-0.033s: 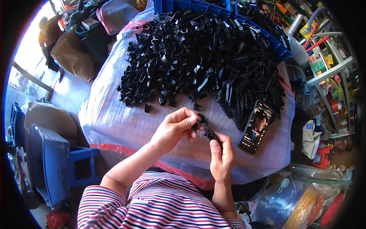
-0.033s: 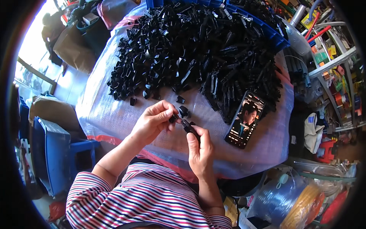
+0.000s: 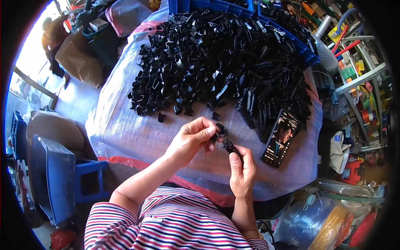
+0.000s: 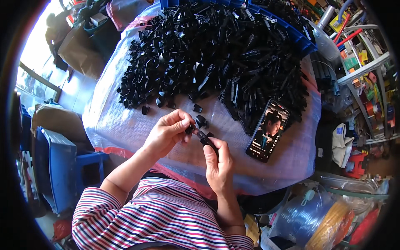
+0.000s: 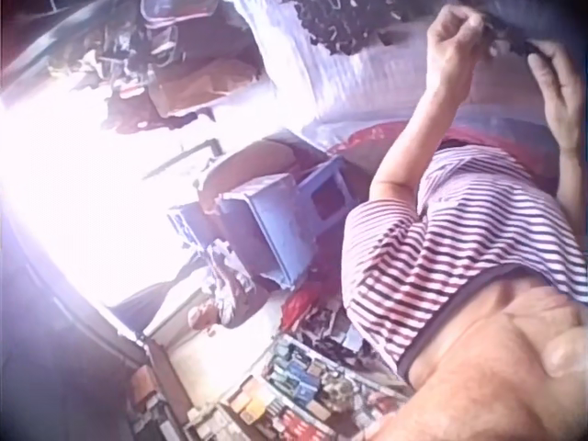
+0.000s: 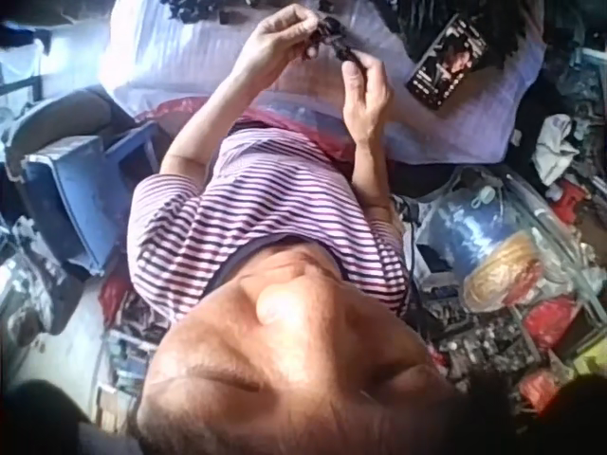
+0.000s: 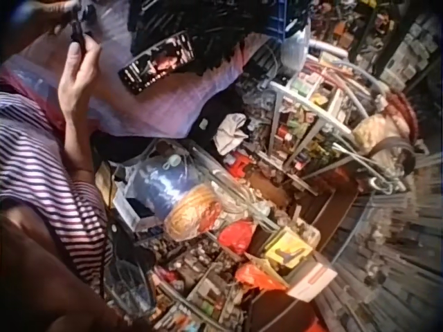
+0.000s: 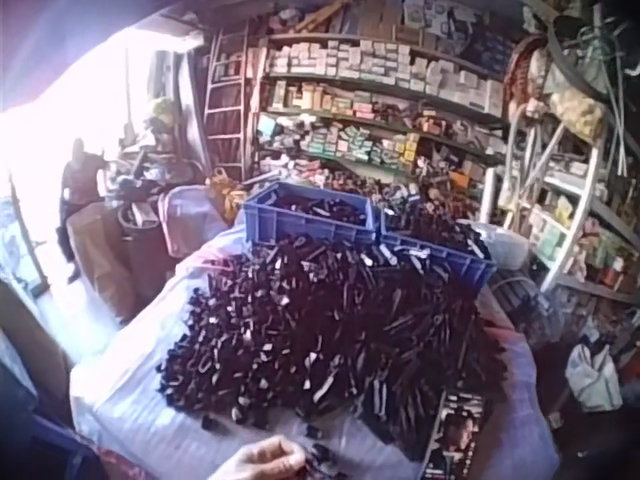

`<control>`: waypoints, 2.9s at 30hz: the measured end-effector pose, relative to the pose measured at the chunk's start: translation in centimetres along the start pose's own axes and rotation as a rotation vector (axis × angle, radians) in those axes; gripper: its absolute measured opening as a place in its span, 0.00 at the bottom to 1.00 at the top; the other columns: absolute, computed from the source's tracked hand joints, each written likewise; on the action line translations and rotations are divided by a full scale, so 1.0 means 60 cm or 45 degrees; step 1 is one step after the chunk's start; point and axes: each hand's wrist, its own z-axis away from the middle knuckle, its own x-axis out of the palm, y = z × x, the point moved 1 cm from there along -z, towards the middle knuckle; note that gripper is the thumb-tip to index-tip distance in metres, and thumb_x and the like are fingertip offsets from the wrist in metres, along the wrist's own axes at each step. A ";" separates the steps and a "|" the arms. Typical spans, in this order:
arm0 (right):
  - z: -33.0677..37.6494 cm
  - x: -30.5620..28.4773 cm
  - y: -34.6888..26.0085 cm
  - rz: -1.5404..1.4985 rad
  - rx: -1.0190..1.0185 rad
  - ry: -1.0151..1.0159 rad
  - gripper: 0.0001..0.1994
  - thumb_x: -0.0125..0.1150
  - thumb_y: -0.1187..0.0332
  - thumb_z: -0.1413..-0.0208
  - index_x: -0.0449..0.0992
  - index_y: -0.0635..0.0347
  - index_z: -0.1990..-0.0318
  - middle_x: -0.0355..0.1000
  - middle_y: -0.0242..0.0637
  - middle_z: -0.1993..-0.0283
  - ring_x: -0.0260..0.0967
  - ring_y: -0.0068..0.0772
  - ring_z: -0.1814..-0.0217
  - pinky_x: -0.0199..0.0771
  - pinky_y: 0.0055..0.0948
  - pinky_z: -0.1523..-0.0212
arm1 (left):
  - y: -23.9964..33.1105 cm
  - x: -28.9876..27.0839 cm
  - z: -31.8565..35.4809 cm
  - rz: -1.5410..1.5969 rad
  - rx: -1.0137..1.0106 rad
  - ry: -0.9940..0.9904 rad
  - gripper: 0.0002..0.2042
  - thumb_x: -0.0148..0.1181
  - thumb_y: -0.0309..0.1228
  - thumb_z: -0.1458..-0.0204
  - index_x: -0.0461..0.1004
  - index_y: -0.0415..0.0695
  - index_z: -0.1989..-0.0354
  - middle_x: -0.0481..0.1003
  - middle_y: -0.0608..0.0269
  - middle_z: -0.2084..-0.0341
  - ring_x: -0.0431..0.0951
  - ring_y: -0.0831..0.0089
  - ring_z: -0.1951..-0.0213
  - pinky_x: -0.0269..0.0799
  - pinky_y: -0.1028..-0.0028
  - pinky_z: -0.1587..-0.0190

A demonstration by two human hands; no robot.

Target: Assembling small black plastic components at a workstation.

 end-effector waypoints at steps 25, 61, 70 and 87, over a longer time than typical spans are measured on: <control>-0.003 0.063 -0.014 -0.078 0.050 -0.012 0.10 0.48 0.66 0.41 0.66 0.64 0.66 0.68 0.38 0.75 0.63 0.26 0.74 0.64 0.26 0.71 | -0.007 0.035 0.039 -0.515 0.596 0.230 0.06 0.53 0.26 0.47 0.69 0.37 0.64 0.71 0.66 0.74 0.70 0.83 0.73 0.66 0.83 0.69; -0.035 0.002 0.005 -1.172 0.164 0.062 0.11 0.55 0.76 0.49 0.62 0.63 0.60 0.68 0.46 0.58 0.70 0.30 0.68 0.73 0.25 0.65 | 0.054 0.020 -0.009 -0.213 -0.105 -0.073 0.13 0.58 0.31 0.51 0.72 0.34 0.61 0.75 0.53 0.69 0.78 0.65 0.71 0.78 0.69 0.64; -0.011 0.006 -0.009 0.076 -0.043 -0.082 0.10 0.53 0.68 0.44 0.70 0.66 0.59 0.70 0.33 0.70 0.63 0.20 0.71 0.65 0.20 0.68 | 0.013 0.007 -0.009 -0.027 -0.038 0.020 0.12 0.56 0.36 0.48 0.74 0.38 0.71 0.72 0.65 0.83 0.68 0.82 0.85 0.60 0.83 0.84; -0.010 0.026 -0.003 0.165 0.010 -0.027 0.10 0.49 0.66 0.41 0.68 0.65 0.65 0.67 0.37 0.76 0.61 0.26 0.77 0.63 0.25 0.74 | -0.001 0.033 0.012 -0.534 0.362 0.302 0.09 0.56 0.32 0.47 0.72 0.38 0.72 0.71 0.68 0.84 0.68 0.85 0.85 0.63 0.84 0.82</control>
